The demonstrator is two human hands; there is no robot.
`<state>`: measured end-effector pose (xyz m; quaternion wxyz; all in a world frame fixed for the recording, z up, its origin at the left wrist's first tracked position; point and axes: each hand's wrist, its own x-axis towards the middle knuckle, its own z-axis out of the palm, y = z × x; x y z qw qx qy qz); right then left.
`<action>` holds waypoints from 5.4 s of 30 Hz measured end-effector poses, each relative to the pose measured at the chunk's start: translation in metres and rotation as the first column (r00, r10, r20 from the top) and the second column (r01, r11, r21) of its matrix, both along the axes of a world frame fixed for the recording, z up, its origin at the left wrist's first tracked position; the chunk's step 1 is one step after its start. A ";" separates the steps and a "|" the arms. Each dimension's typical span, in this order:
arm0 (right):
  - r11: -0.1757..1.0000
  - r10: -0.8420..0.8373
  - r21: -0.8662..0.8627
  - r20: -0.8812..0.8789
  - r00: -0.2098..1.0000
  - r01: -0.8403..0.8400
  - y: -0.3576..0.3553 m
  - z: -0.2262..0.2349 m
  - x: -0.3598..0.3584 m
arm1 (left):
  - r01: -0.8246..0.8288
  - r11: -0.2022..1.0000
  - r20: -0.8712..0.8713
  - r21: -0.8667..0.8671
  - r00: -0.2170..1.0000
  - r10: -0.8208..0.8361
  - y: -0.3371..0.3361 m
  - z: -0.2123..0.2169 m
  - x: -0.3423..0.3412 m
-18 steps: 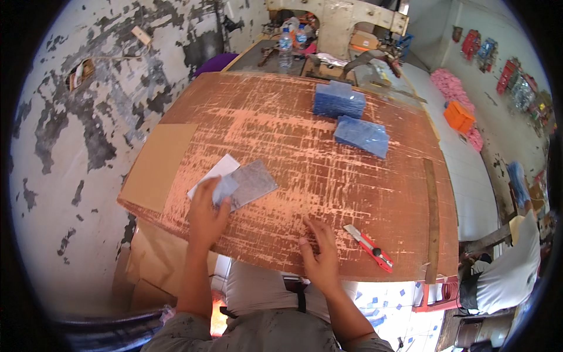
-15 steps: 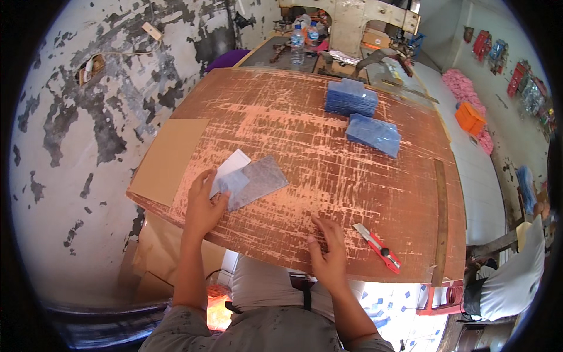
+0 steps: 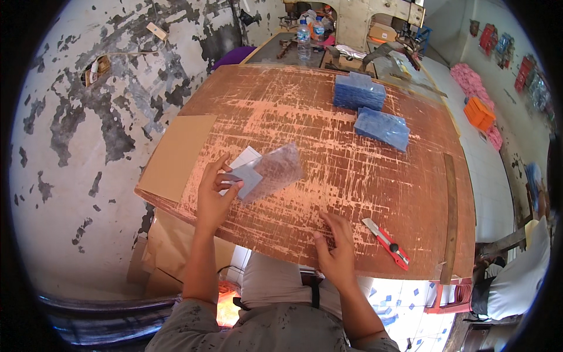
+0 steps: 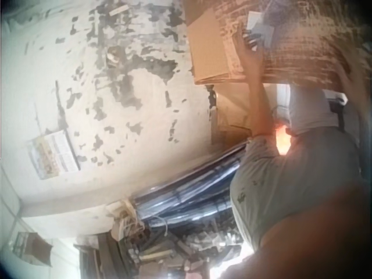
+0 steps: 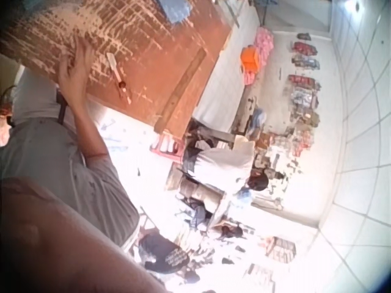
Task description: The person cuts a silver sheet using a utility knife while holding a ruler against the sheet for precision, then handles small pieces of the sheet.
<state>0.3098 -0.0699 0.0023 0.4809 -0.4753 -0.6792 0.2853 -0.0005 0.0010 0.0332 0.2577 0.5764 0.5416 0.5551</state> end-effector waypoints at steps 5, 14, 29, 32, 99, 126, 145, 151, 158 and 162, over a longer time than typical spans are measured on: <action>0.992 -0.125 0.017 -0.078 0.989 0.127 0.004 -0.006 -0.002 | 0.086 0.991 0.301 0.102 0.947 -0.113 -0.015 0.007 0.045; 0.976 -0.163 -0.198 -0.409 0.898 0.087 0.001 -0.019 -0.003 | 0.151 0.987 0.518 -0.047 0.849 -0.105 -0.017 -0.028 0.065; 0.973 -0.165 -0.210 -0.321 0.932 0.100 -0.001 -0.012 -0.007 | 0.100 0.992 0.374 -0.081 0.925 -0.062 -0.036 -0.026 0.064; 0.960 -0.184 -0.256 -0.284 0.941 0.111 -0.002 -0.008 0.000 | 0.103 0.990 0.355 -0.095 0.933 -0.063 -0.039 -0.022 0.069; 0.625 -0.774 -0.546 -0.340 0.534 0.558 -0.158 0.003 0.308 | 0.323 0.945 -0.638 -0.060 0.716 -0.285 -0.048 -0.037 0.091; 0.868 0.105 -0.308 -0.655 0.748 -0.391 -0.172 -0.035 0.229 | 0.293 0.955 -0.647 -0.050 0.719 -0.254 -0.049 -0.032 0.092; 0.557 0.115 -0.617 -0.606 0.787 -0.557 -0.134 -0.041 0.145 | 0.352 0.931 -0.669 -0.098 0.669 -0.323 -0.044 -0.035 0.127; 0.369 0.340 -0.681 -0.535 0.773 -0.633 -0.137 -0.060 0.170 | 0.355 0.916 -0.679 -0.188 0.627 -0.383 -0.040 -0.034 0.129; 0.548 0.103 -0.686 -0.512 0.852 -0.479 -0.126 -0.057 0.147 | 0.356 0.910 -0.658 -0.215 0.636 -0.404 -0.038 -0.033 0.131; 0.553 0.095 -0.711 -0.463 0.881 -0.434 -0.119 -0.054 0.145 | 0.355 0.907 -0.656 -0.228 0.632 -0.412 -0.037 -0.034 0.130</action>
